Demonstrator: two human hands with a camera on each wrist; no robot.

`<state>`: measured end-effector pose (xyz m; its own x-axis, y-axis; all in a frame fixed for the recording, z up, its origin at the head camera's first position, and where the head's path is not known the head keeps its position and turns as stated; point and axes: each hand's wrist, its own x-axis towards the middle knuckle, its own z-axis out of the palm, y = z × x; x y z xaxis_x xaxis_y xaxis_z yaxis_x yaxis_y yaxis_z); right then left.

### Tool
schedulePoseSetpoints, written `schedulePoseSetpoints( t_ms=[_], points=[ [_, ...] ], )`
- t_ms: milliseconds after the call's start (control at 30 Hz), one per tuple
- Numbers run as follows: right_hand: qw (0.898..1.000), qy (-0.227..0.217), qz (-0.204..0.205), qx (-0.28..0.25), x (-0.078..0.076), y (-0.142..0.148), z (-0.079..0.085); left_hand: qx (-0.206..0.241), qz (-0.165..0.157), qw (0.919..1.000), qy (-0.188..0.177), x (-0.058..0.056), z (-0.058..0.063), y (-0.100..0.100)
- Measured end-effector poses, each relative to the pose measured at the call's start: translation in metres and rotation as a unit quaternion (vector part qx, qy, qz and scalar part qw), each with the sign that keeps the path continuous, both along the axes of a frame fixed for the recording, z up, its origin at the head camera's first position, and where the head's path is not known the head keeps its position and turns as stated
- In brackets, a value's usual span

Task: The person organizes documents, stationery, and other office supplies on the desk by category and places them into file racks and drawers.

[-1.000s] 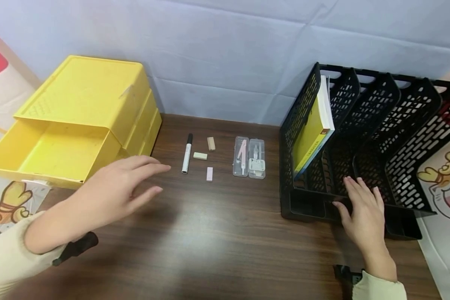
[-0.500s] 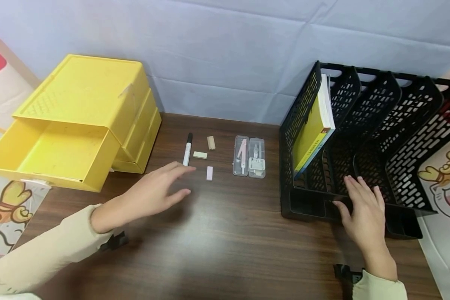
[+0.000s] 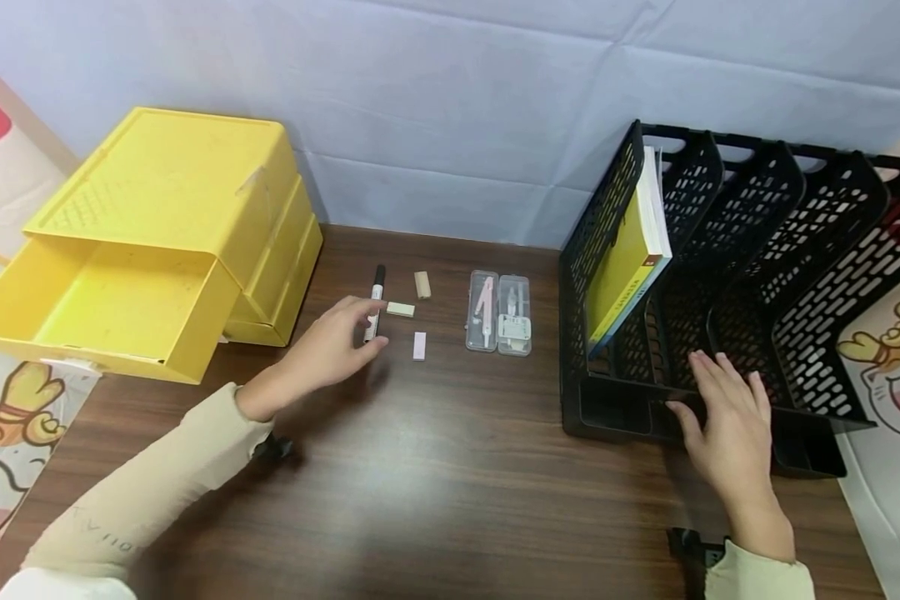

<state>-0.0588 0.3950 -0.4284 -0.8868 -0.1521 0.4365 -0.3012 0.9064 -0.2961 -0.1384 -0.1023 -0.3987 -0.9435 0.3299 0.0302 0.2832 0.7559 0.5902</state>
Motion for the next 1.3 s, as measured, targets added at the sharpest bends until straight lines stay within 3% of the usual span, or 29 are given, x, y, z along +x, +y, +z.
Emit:
schedulePoseSetpoints(
  t_ms=[200,433,700,967,1300],
  points=[
    [1.000,0.000,0.000,0.002,-0.001,0.000,0.000,0.026,0.060,0.9975,-0.026,-0.022,-0.016,-0.001],
    [1.000,0.004,-0.001,-0.002,0.000,0.001,-0.001,0.009,0.104,0.9916,-0.078,-0.040,-0.026,0.004],
    [1.000,0.004,0.000,-0.003,0.000,0.000,0.000,-0.049,0.096,0.9831,-0.148,-0.053,-0.031,0.011],
    [1.000,0.000,-0.003,-0.004,0.000,0.000,-0.001,-0.054,0.098,0.9820,-0.152,-0.064,-0.029,0.014],
    [1.000,0.000,-0.001,-0.005,0.000,0.000,-0.001,-0.064,0.090,0.9816,-0.156,-0.069,-0.031,0.010]
  ],
)
